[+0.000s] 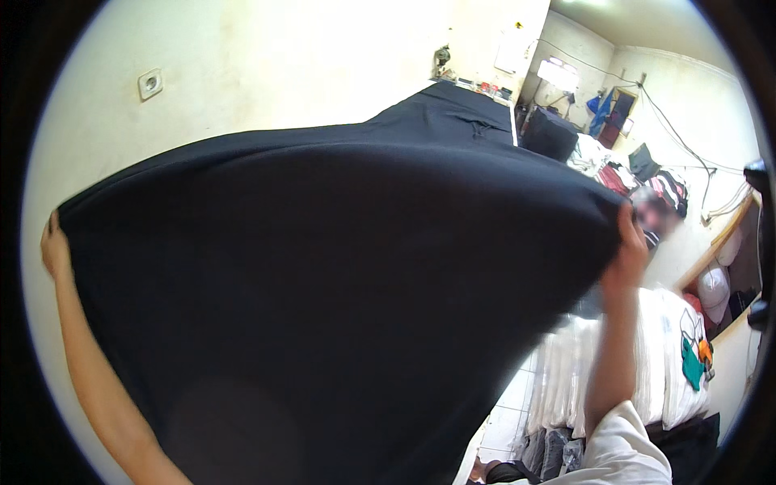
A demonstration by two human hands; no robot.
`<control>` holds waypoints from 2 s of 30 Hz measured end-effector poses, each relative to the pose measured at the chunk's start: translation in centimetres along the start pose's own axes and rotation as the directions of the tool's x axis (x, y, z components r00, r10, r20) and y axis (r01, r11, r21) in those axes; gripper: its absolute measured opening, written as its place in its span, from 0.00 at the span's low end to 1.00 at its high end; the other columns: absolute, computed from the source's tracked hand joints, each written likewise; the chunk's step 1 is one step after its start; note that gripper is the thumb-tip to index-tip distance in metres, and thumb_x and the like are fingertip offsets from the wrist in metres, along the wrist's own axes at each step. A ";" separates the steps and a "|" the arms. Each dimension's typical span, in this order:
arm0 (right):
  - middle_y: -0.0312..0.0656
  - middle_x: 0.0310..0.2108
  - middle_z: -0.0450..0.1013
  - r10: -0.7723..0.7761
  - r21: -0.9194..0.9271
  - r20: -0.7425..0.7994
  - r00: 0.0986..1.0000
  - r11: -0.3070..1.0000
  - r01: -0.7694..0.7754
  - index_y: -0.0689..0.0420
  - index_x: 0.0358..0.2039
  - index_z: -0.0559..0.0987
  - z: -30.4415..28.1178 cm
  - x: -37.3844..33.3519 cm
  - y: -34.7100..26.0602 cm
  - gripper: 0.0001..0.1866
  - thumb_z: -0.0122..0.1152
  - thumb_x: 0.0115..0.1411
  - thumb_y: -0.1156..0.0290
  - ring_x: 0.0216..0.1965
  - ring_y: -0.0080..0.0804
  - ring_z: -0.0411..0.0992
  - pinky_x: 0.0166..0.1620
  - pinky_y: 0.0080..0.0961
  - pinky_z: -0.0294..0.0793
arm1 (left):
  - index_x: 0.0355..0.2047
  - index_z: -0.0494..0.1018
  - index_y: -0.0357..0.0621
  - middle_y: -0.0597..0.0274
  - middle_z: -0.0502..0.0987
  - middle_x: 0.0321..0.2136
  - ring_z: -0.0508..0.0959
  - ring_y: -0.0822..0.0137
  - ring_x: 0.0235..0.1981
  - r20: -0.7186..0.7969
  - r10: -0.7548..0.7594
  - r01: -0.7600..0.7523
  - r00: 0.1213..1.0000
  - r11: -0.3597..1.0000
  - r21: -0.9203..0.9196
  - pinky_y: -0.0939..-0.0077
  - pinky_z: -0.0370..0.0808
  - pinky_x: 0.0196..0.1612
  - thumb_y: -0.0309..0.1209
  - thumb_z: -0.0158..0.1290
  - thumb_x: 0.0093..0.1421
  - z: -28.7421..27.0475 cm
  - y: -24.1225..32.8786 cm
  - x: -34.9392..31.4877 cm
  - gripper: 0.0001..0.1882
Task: The person lays a large piece of black fabric on a table, smooths it, and cuts it into sections using shears. They repeatedly fold and align the fabric before cutting.
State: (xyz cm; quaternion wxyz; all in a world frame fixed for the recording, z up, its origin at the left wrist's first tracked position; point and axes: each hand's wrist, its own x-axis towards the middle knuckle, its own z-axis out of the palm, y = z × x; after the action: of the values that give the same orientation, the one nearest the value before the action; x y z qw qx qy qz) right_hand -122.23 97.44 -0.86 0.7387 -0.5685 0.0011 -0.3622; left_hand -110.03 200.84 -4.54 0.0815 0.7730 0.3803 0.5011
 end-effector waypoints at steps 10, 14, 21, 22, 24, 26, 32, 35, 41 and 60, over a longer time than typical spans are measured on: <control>0.51 0.60 0.77 0.819 -0.142 -0.341 0.461 0.440 -0.887 0.70 0.64 0.72 -7.2 -25.9 9.0 0.29 0.66 0.73 0.61 0.61 0.42 0.75 0.69 0.42 0.70 | 0.65 0.76 0.48 0.43 0.81 0.57 0.80 0.41 0.59 0.279 -0.026 -0.109 0.960 0.882 0.458 0.48 0.75 0.60 0.52 0.41 0.79 1.1 -17.8 -17.6 0.28; 0.60 0.76 0.56 0.957 -0.074 -0.260 0.128 0.113 -0.991 0.70 0.77 0.52 -9.6 -30.8 16.4 0.42 0.61 0.74 0.62 0.77 0.51 0.55 0.77 0.57 0.50 | 0.57 0.79 0.43 0.44 0.85 0.48 0.83 0.40 0.51 0.398 0.006 -0.246 0.917 0.794 0.556 0.45 0.79 0.52 0.46 0.41 0.79 4.2 -18.5 -25.4 0.24; 0.54 0.58 0.76 0.978 -0.334 -0.187 0.090 0.023 -0.942 0.72 0.69 0.67 -7.3 -34.5 14.4 0.37 0.71 0.70 0.61 0.61 0.41 0.75 0.67 0.37 0.72 | 0.53 0.78 0.42 0.44 0.85 0.46 0.83 0.39 0.48 0.358 0.151 -0.283 0.921 0.893 0.350 0.45 0.79 0.49 0.45 0.40 0.80 6.2 -9.0 -25.3 0.23; 0.52 0.54 0.80 0.965 -0.392 -0.134 0.228 0.160 -0.906 0.73 0.67 0.70 -7.1 -34.3 13.4 0.35 0.70 0.70 0.61 0.57 0.41 0.77 0.65 0.38 0.73 | 0.54 0.78 0.42 0.44 0.85 0.46 0.83 0.39 0.48 0.294 0.236 -0.322 0.926 0.902 0.289 0.45 0.79 0.49 0.46 0.40 0.80 5.4 -8.6 -24.2 0.23; 0.49 0.49 0.80 0.943 -0.383 -0.086 0.322 0.267 -0.884 0.70 0.62 0.73 -7.1 -34.4 11.3 0.28 0.70 0.69 0.66 0.49 0.39 0.79 0.56 0.40 0.77 | 0.54 0.78 0.43 0.44 0.85 0.46 0.84 0.39 0.48 0.242 0.142 -0.224 0.960 0.908 0.354 0.45 0.80 0.49 0.46 0.40 0.80 3.3 -9.1 -22.3 0.23; 0.51 0.49 0.81 0.962 -0.046 0.004 0.273 0.273 -0.961 0.71 0.65 0.70 -7.7 -35.2 9.9 0.29 0.69 0.69 0.73 0.51 0.44 0.81 0.60 0.48 0.79 | 0.54 0.78 0.44 0.45 0.85 0.46 0.84 0.39 0.48 0.218 0.109 -0.190 0.970 0.899 0.394 0.45 0.80 0.48 0.46 0.40 0.80 1.7 -11.1 -21.6 0.23; 0.48 0.57 0.80 0.970 -0.292 -0.238 0.057 -0.015 -0.956 0.67 0.62 0.76 -10.6 -38.9 11.4 0.23 0.63 0.74 0.66 0.56 0.44 0.78 0.59 0.43 0.77 | 0.53 0.78 0.47 0.47 0.85 0.45 0.85 0.38 0.45 0.299 0.030 -0.186 0.954 0.841 0.508 0.43 0.80 0.45 0.46 0.40 0.80 3.1 -16.4 -25.5 0.21; 0.47 0.53 0.82 0.976 -0.242 -0.200 0.088 0.038 -0.969 0.68 0.61 0.77 -11.6 -40.2 13.5 0.21 0.62 0.74 0.67 0.51 0.44 0.80 0.55 0.44 0.80 | 0.51 0.78 0.46 0.48 0.85 0.44 0.85 0.40 0.44 0.318 0.097 -0.244 0.943 0.852 0.464 0.43 0.81 0.43 0.46 0.40 0.80 4.2 -16.3 -26.9 0.21; 0.48 0.50 0.82 0.972 -0.348 -0.233 0.003 -0.081 -0.934 0.67 0.59 0.78 -14.0 -41.6 15.2 0.20 0.60 0.75 0.66 0.49 0.45 0.81 0.51 0.48 0.81 | 0.51 0.78 0.44 0.49 0.86 0.44 0.86 0.39 0.42 0.377 0.000 -0.219 0.926 0.813 0.539 0.45 0.82 0.41 0.42 0.39 0.81 3.4 -17.2 -28.4 0.20; 0.43 0.41 0.83 0.856 -0.696 -0.075 0.511 0.322 -0.642 0.69 0.56 0.79 -14.1 -30.1 21.6 0.20 0.63 0.74 0.64 0.38 0.32 0.81 0.43 0.31 0.84 | 0.72 0.67 0.36 0.42 0.58 0.77 0.51 0.41 0.80 0.893 0.365 -0.291 0.263 0.913 -0.287 0.42 0.42 0.79 0.44 0.51 0.74 -21.2 7.9 -62.7 0.32</control>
State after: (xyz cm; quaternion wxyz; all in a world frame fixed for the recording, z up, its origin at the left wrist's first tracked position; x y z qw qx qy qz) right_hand -138.72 103.75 -36.31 0.5636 -0.7641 0.2775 0.1467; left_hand -136.84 147.96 -34.97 0.2033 0.9758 0.0796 -0.0140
